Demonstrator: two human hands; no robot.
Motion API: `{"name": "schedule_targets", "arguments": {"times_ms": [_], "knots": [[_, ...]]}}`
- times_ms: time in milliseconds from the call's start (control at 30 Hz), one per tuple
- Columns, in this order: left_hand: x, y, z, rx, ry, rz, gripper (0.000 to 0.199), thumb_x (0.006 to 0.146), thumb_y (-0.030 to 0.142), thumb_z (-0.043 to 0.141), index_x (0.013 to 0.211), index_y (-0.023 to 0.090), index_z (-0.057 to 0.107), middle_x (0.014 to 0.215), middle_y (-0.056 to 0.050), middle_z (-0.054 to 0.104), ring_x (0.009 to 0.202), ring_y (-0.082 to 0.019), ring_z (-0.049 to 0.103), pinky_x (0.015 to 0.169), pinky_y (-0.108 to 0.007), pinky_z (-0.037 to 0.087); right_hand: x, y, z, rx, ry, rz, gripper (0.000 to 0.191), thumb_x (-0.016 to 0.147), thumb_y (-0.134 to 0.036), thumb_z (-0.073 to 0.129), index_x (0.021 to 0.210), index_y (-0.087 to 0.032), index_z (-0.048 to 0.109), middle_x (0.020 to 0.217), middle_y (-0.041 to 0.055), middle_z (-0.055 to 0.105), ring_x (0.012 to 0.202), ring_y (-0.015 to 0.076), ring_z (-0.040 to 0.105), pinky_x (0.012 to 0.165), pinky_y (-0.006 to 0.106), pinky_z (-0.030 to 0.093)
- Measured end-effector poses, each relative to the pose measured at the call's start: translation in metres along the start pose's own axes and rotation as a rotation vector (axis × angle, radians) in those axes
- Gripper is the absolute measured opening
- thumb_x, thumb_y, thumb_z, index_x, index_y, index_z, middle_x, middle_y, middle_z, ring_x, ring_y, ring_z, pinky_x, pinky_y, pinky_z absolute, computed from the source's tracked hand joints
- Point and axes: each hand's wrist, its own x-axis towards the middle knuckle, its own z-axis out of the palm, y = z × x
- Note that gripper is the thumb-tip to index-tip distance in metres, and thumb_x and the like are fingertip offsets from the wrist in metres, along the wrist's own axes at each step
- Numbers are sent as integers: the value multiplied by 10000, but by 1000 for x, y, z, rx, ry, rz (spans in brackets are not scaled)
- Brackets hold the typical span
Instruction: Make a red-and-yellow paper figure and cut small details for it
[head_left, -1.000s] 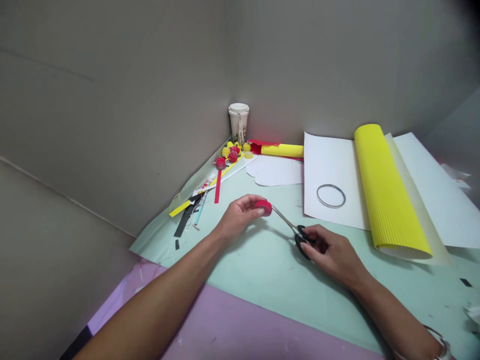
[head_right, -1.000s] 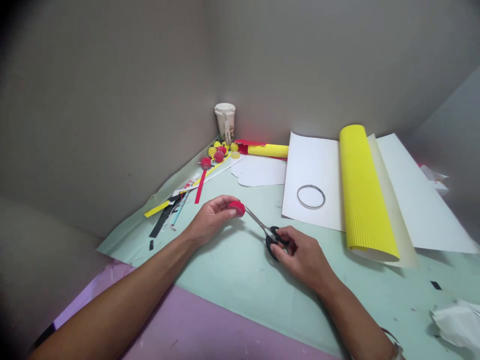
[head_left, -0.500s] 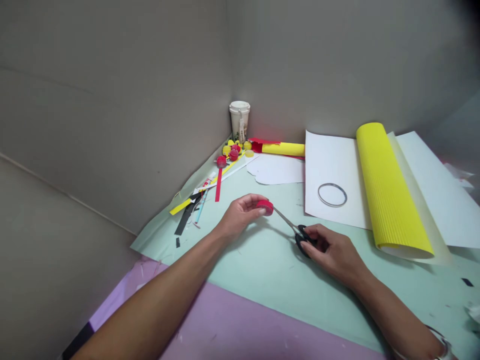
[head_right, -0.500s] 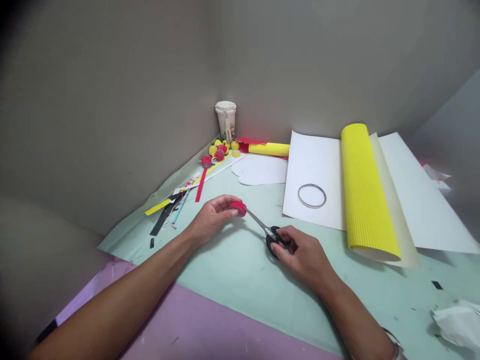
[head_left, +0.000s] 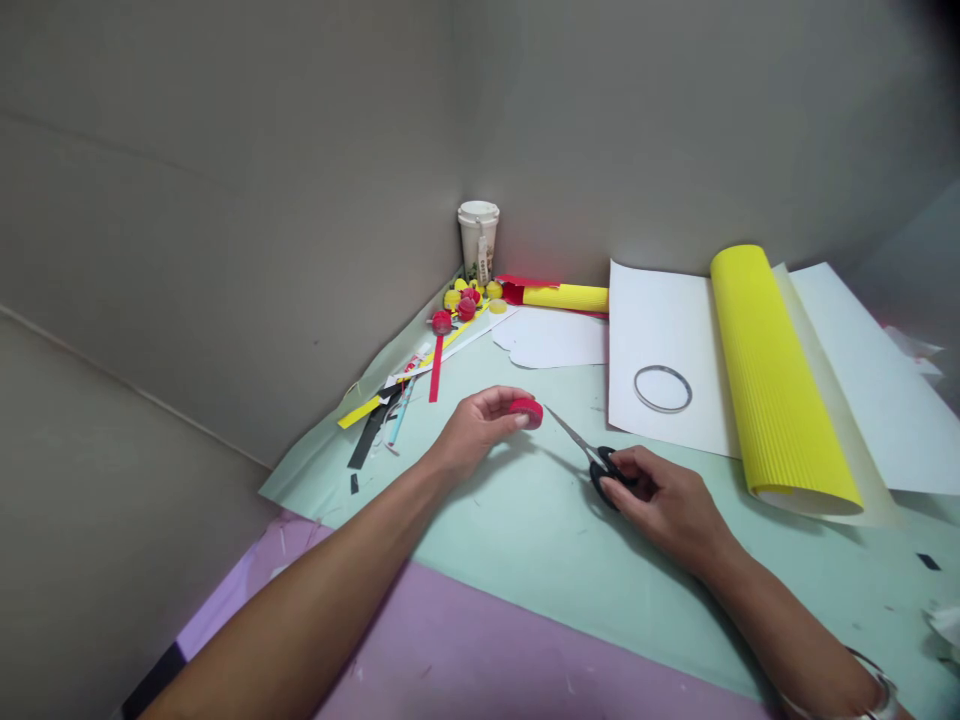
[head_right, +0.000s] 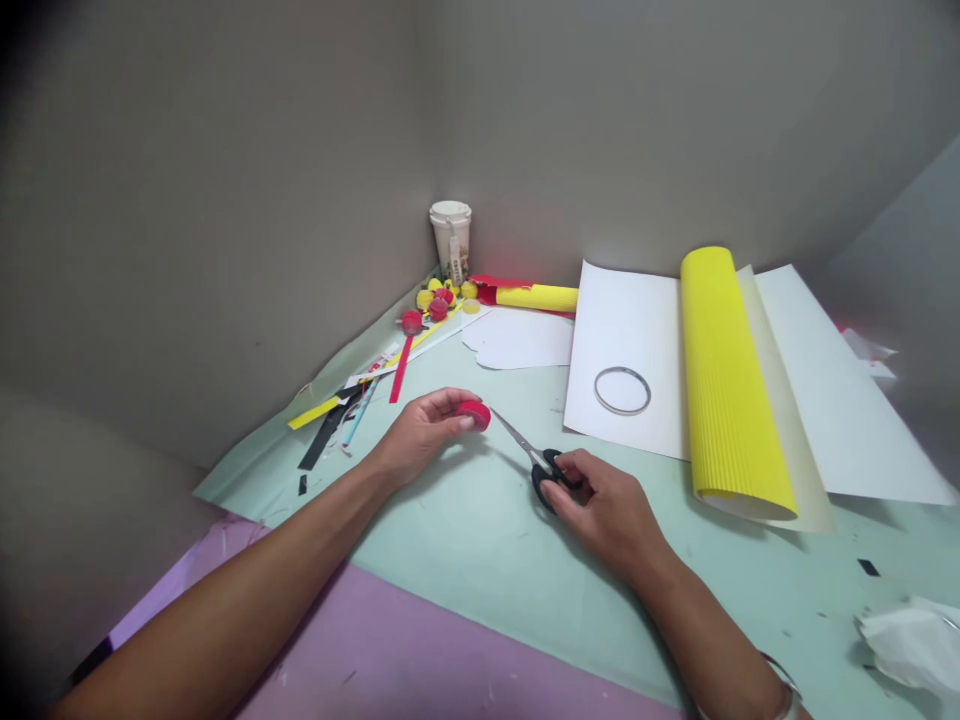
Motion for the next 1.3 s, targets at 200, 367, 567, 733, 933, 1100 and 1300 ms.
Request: {"name": "schedule_targets", "arguments": {"times_ms": [200, 367, 567, 733, 933, 1100, 1300], "knots": [[1, 0, -1, -56, 25, -8, 357, 696, 260, 815, 1016, 152, 700, 992, -70, 721, 875, -165, 663, 870, -319, 487, 1, 2, -2, 42, -30, 16, 243, 826, -437, 611, 921, -216, 636, 723, -10, 641, 552, 129, 523, 553, 251, 429], [0, -1, 0, -36, 21, -13, 343, 706, 253, 810, 1016, 154, 701, 995, -66, 720, 866, -156, 663, 863, -308, 486, 0, 0, -1, 42, -97, 13, 237, 822, -417, 617, 946, -215, 634, 768, -6, 671, 585, 135, 541, 587, 259, 440], [-1, -1, 1, -16, -12, -3, 355, 716, 275, 805, 1031, 154, 694, 995, -80, 731, 893, -182, 679, 887, -332, 481, 0, -2, -1, 14, -113, -9, 231, 829, -407, 605, 964, -221, 630, 777, -12, 668, 583, 133, 518, 589, 260, 430], [-1, 0, 2, -22, -20, -7, 358, 714, 269, 804, 1032, 151, 689, 991, -80, 734, 893, -186, 681, 902, -344, 475, -1, -3, -1, -12, -87, -37, 249, 820, -414, 608, 973, -217, 626, 732, -16, 645, 569, 136, 501, 578, 259, 422], [-2, 1, 4, -48, -34, -23, 350, 716, 253, 801, 1032, 147, 693, 971, -75, 732, 873, -174, 677, 899, -336, 473, 0, -2, 0, -14, -94, -40, 262, 831, -431, 594, 976, -216, 635, 765, -4, 666, 563, 131, 503, 567, 258, 424], [-3, 2, 6, -80, -33, -27, 354, 702, 256, 812, 1018, 145, 697, 968, -78, 727, 867, -175, 670, 890, -336, 473, -1, -4, 0, -1, -95, -38, 241, 837, -428, 591, 952, -220, 636, 787, 2, 675, 578, 134, 521, 577, 259, 439], [-3, 3, 7, -150, -17, -48, 365, 670, 251, 843, 991, 146, 704, 986, -71, 712, 869, -161, 654, 877, -321, 473, 0, -5, -3, 14, 3, -18, 234, 844, -444, 591, 892, -218, 624, 701, -15, 616, 549, 126, 502, 545, 245, 423]]}}
